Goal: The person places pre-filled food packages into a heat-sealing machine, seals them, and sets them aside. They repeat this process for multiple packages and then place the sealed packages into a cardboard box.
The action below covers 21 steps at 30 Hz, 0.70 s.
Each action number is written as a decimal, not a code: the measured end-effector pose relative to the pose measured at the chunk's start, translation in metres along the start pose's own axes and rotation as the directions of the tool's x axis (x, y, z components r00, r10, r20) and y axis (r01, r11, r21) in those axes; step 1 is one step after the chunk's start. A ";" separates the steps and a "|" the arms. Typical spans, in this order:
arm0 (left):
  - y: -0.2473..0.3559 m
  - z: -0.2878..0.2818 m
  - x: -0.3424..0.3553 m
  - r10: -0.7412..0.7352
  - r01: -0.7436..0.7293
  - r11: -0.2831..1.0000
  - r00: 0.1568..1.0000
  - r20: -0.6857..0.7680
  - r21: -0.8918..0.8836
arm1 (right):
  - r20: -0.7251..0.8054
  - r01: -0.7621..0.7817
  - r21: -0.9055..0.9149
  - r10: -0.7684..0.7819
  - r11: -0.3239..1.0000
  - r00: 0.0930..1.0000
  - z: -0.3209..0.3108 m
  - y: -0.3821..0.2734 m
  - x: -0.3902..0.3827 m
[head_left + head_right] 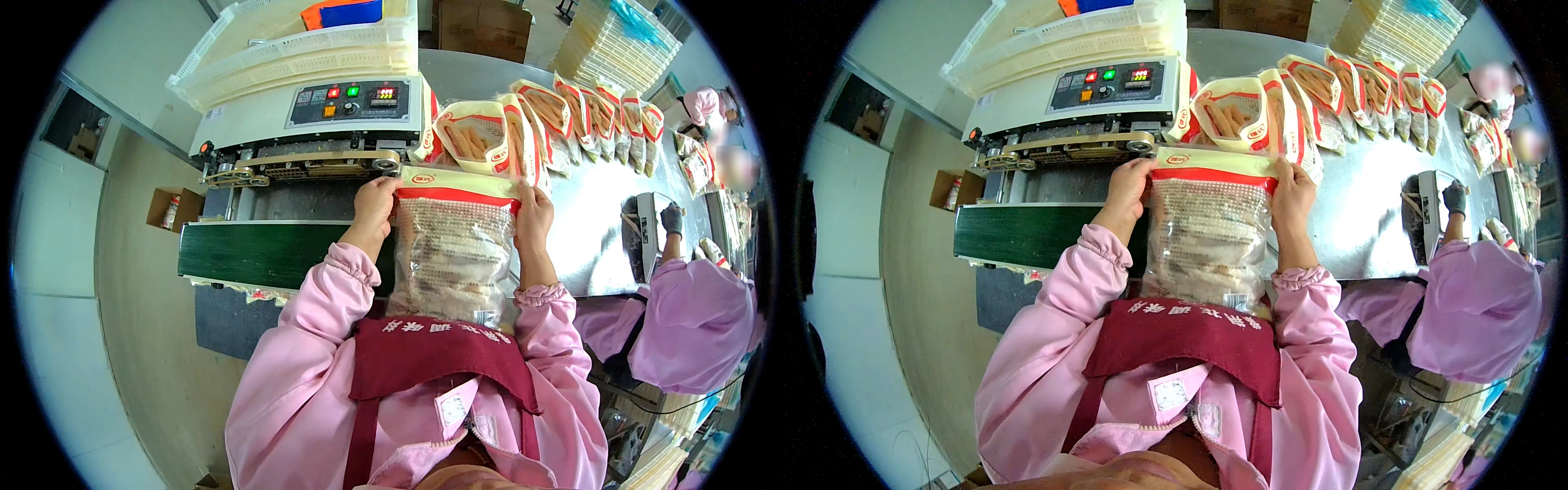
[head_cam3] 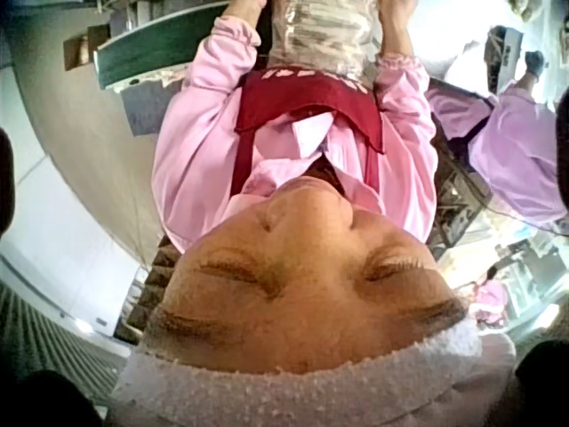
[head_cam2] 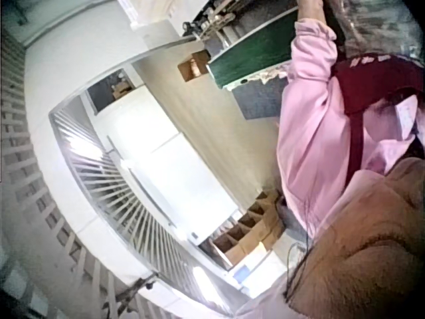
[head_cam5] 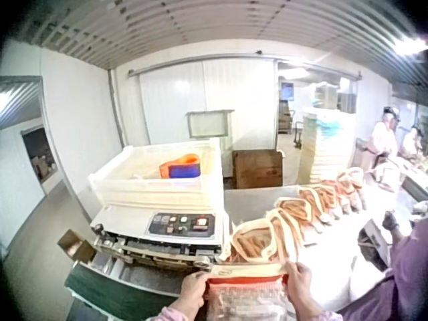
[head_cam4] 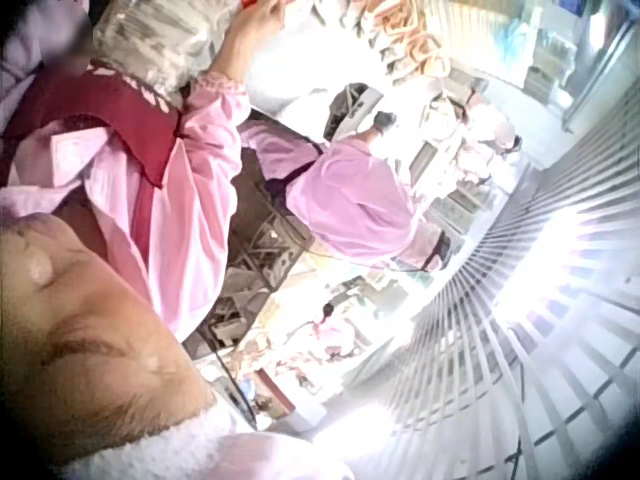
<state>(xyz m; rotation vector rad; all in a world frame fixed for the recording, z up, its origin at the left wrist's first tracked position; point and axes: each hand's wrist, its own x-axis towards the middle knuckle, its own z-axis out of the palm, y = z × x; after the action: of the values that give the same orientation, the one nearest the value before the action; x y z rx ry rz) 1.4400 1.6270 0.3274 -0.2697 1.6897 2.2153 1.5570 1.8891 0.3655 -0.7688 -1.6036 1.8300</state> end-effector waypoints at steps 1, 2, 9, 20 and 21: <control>0.006 0.000 -0.002 0.038 -0.038 0.999 0.999 -0.016 0.020 | 0.012 0.000 -0.042 0.000 0.999 1.000 0.003 0.000 0.002; 0.011 0.001 -0.004 0.076 -0.075 0.996 0.997 -0.031 0.041 | 0.024 0.001 -0.085 0.001 0.996 1.000 0.005 -0.001 0.003; 0.018 -0.029 0.003 0.094 -0.092 0.996 0.988 -0.119 0.017 | 0.141 0.130 -0.201 -0.103 0.971 0.985 0.033 0.021 0.010; 0.044 -0.094 0.007 0.142 -0.119 0.984 0.973 -0.184 0.132 | 0.256 0.246 -0.434 -0.143 0.867 0.956 0.084 0.011 -0.017; 0.045 -0.108 0.006 0.150 -0.122 0.982 0.967 -0.204 0.143 | 0.275 0.265 -0.469 -0.146 0.842 0.950 0.077 0.007 -0.020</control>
<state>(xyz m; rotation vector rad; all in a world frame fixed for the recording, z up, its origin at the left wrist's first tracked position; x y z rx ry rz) 1.4116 1.5138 0.3355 -0.3821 2.0133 2.2285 1.5131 1.8227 0.3684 -0.5750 -2.2707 1.3917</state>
